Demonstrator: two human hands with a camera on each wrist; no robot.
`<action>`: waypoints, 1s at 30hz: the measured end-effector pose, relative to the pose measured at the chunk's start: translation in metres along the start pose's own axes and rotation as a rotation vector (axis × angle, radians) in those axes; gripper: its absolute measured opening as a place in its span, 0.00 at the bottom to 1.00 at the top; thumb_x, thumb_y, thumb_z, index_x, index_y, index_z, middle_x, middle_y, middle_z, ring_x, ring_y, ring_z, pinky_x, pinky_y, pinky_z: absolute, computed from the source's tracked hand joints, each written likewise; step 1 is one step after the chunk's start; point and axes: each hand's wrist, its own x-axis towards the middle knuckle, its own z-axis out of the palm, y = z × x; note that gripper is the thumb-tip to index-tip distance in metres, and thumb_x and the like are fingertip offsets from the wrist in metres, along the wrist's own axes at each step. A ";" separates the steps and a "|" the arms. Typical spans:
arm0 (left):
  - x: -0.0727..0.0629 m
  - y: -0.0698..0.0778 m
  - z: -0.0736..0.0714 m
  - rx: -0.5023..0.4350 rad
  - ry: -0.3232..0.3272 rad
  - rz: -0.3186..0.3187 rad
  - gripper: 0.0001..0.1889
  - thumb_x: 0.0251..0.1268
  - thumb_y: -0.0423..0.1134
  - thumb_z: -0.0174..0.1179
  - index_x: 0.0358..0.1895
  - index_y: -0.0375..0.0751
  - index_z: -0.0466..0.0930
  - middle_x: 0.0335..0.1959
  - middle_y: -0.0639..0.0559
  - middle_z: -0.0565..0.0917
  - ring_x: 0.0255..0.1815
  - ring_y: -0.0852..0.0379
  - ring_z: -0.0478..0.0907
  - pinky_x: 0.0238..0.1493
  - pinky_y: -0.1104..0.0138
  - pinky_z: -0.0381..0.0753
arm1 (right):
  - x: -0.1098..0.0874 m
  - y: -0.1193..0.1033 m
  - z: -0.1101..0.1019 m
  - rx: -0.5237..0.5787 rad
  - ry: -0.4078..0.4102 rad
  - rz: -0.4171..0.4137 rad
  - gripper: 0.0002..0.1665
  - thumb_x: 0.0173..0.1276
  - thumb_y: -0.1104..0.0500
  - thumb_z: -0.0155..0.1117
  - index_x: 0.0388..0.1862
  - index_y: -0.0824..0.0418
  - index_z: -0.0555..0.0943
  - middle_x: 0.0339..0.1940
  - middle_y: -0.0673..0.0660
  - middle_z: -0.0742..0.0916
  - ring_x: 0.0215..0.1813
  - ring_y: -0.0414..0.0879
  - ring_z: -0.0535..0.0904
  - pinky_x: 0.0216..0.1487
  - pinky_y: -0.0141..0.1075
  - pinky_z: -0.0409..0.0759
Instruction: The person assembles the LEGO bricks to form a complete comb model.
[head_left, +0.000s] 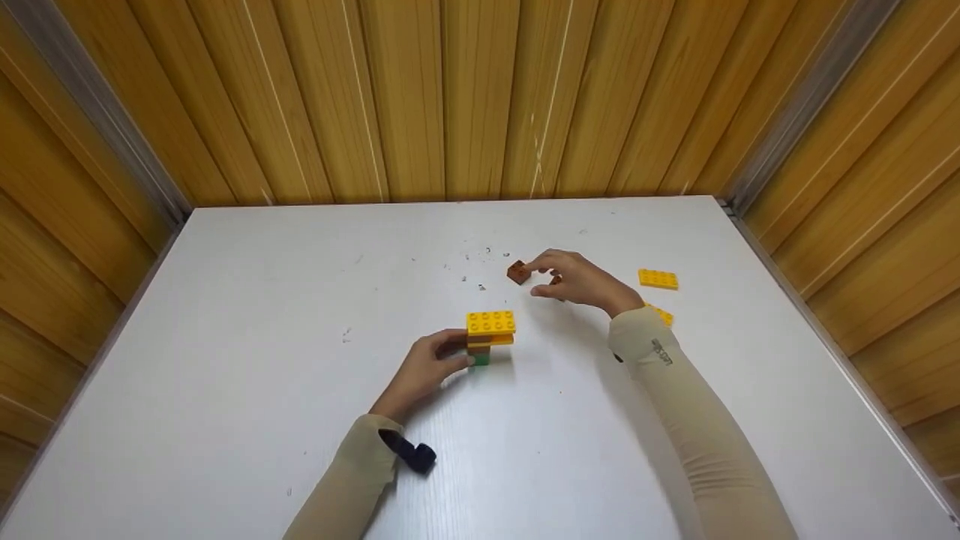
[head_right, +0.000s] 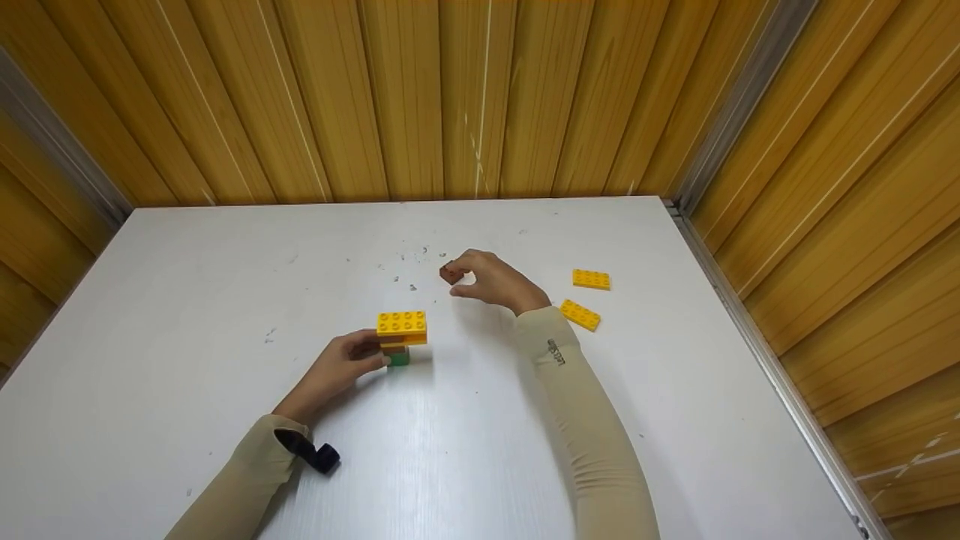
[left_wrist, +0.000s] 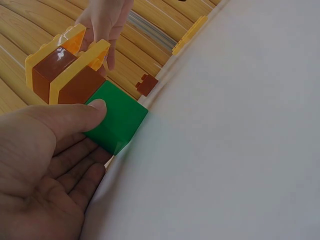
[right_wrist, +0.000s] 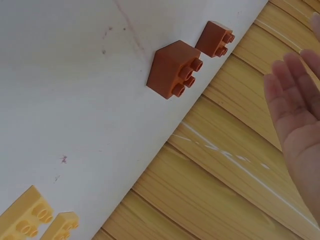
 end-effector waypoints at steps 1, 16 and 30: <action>0.000 0.000 0.000 -0.002 -0.003 -0.001 0.23 0.62 0.37 0.63 0.61 0.45 0.75 0.58 0.50 0.80 0.61 0.53 0.76 0.67 0.58 0.71 | 0.000 0.002 0.000 -0.009 0.002 0.007 0.26 0.64 0.60 0.66 0.61 0.67 0.76 0.58 0.66 0.80 0.56 0.62 0.77 0.57 0.52 0.79; 0.000 0.000 -0.001 -0.015 -0.013 0.003 0.23 0.63 0.37 0.63 0.62 0.44 0.75 0.59 0.50 0.80 0.62 0.53 0.75 0.68 0.59 0.70 | -0.004 0.039 0.006 0.030 0.054 0.160 0.30 0.65 0.62 0.65 0.65 0.69 0.72 0.62 0.67 0.77 0.61 0.61 0.73 0.64 0.54 0.73; -0.001 0.002 0.000 -0.009 0.000 -0.021 0.23 0.62 0.36 0.63 0.62 0.44 0.75 0.59 0.50 0.80 0.62 0.54 0.75 0.68 0.59 0.70 | -0.008 0.053 0.010 0.088 0.046 0.279 0.34 0.65 0.59 0.66 0.68 0.66 0.69 0.62 0.65 0.76 0.63 0.59 0.72 0.67 0.53 0.69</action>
